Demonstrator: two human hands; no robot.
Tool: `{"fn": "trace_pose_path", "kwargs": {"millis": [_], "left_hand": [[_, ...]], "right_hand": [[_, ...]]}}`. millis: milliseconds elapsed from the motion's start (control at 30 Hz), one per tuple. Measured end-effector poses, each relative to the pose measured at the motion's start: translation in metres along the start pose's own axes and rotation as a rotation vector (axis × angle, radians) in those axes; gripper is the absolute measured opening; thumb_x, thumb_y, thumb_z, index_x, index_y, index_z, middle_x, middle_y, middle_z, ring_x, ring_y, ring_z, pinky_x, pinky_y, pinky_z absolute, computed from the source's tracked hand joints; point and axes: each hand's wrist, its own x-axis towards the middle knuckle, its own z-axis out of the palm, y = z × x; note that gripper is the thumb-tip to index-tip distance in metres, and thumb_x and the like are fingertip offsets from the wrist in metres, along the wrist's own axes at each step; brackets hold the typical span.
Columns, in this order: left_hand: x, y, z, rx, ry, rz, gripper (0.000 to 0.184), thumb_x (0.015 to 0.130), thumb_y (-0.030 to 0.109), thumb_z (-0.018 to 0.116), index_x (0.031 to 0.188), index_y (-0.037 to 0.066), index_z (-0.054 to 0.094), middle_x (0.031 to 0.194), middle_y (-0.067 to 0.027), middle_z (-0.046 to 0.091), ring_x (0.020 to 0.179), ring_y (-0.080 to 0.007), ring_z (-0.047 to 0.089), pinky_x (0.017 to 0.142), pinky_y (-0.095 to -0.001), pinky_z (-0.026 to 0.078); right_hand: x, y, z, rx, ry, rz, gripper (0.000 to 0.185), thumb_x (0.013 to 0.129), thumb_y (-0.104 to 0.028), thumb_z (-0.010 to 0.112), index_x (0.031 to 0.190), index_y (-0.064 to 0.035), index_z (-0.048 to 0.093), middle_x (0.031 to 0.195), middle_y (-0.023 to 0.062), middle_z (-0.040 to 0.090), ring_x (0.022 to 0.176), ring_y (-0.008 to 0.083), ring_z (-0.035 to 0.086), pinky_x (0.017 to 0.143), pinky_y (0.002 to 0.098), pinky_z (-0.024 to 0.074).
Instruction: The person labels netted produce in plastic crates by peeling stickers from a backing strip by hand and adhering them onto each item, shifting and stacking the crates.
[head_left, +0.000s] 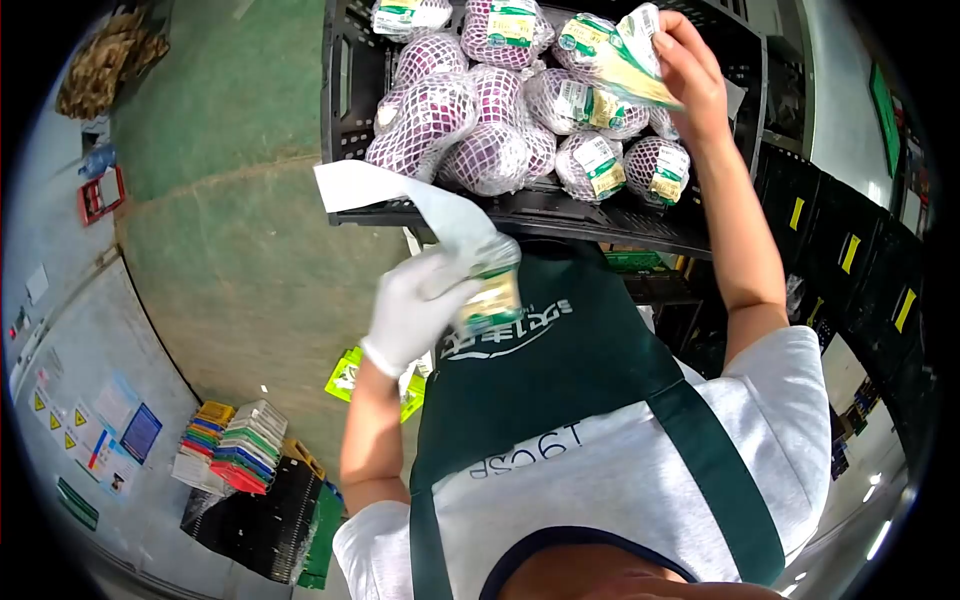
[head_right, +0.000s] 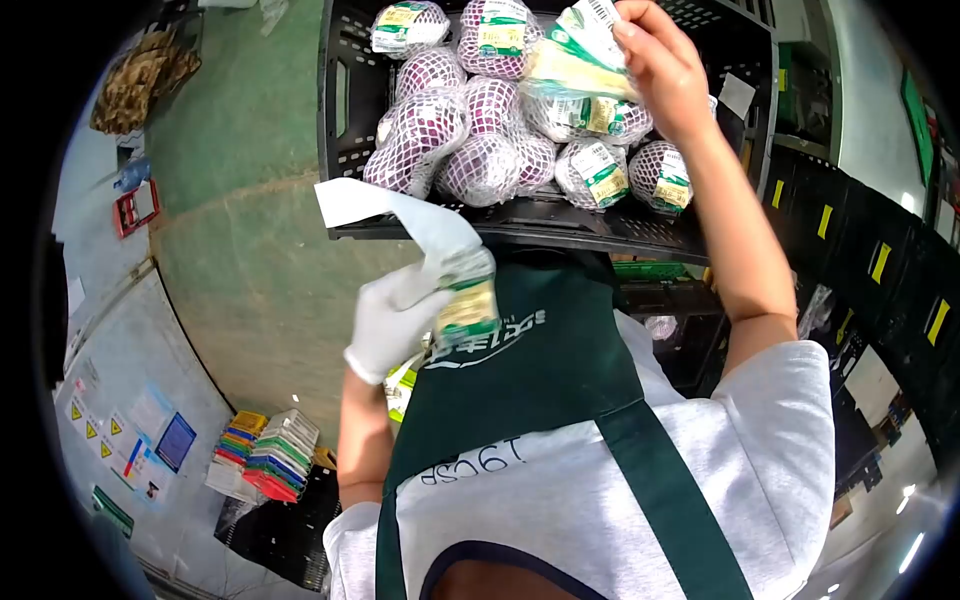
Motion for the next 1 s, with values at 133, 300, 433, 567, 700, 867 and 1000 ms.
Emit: {"fn": "trace_pose_path", "kwargs": {"millis": [133,300,433,567,700,867,1000], "left_hand": [[0.033,0.036,-0.018,0.233,-0.004,0.371,0.016,0.073,0.005,0.069,0.088,0.001,0.069,0.098,-0.0109,0.064,0.091,-0.0208,0.06,0.081,-0.032,0.045],[0.149,0.035,0.056,0.916,-0.375,0.593,0.02,0.079,0.023,0.059,0.081,0.005,0.067,0.111,-0.0072,0.061,0.116,-0.0257,0.047,0.102,-0.0418,0.03],[0.159,-0.019,0.044,0.84,-0.367,0.626,0.017,0.082,0.02,0.055,0.087,0.011,0.068,0.11,0.0011,0.062,0.124,-0.019,0.044,0.105,-0.0458,0.028],[0.145,-0.012,0.037,0.858,-0.344,0.55,0.011,0.081,0.016,0.059,0.08,0.007,0.065,0.115,-0.0044,0.063,0.124,-0.0218,0.046,0.106,-0.0412,0.029],[0.146,-0.018,0.038,0.834,-0.326,0.557,0.011,0.08,0.016,0.059,0.079,0.006,0.064,0.116,-0.0062,0.063,0.124,-0.0232,0.046,0.106,-0.0434,0.028],[0.141,-0.016,0.038,0.84,-0.295,0.541,0.013,0.08,0.017,0.059,0.085,0.009,0.068,0.116,-0.0017,0.063,0.123,-0.0212,0.047,0.106,-0.0464,0.027],[0.13,-0.008,0.031,0.684,-0.261,0.582,0.015,0.08,0.016,0.061,0.085,0.003,0.065,0.11,-0.0083,0.063,0.118,-0.0271,0.05,0.101,-0.0425,0.033]], "right_hand": [[0.026,0.046,-0.057,-0.419,-0.305,0.187,0.031,0.084,-0.028,0.065,0.103,-0.0092,0.051,0.095,0.0072,0.052,0.085,0.0171,0.049,0.075,0.0331,0.0397],[0.037,0.067,-0.021,-0.711,-0.612,0.079,0.023,0.082,-0.026,0.06,0.08,-0.0073,0.046,0.071,-0.0011,0.044,0.068,0.0098,0.041,0.062,0.0273,0.0353],[0.036,0.08,-0.02,-0.906,-0.718,0.124,0.024,0.079,-0.023,0.06,0.082,-0.0051,0.043,0.072,0.0054,0.042,0.065,0.0181,0.04,0.061,0.0335,0.0363],[0.034,0.103,-0.004,-0.915,-0.725,-0.068,0.032,0.072,-0.022,0.065,0.091,-0.0044,0.046,0.084,0.0101,0.051,0.079,0.0263,0.052,0.07,0.0366,0.0425],[0.024,0.156,0.01,-1.208,-0.676,-0.24,0.06,0.062,-0.021,0.079,0.112,-0.0077,0.047,0.104,0.0105,0.052,0.098,0.031,0.053,0.084,0.0417,0.0433],[-0.007,0.133,0.026,-1.203,-0.413,-0.284,0.07,0.065,-0.017,0.079,0.124,-0.008,0.043,0.118,0.0117,0.046,0.107,0.0304,0.052,0.087,0.0395,0.045],[-0.026,0.16,0.03,-0.962,-0.412,0.006,0.068,0.067,-0.007,0.073,0.127,-0.0075,0.042,0.124,0.0133,0.043,0.111,0.034,0.05,0.09,0.0402,0.0458]]}}
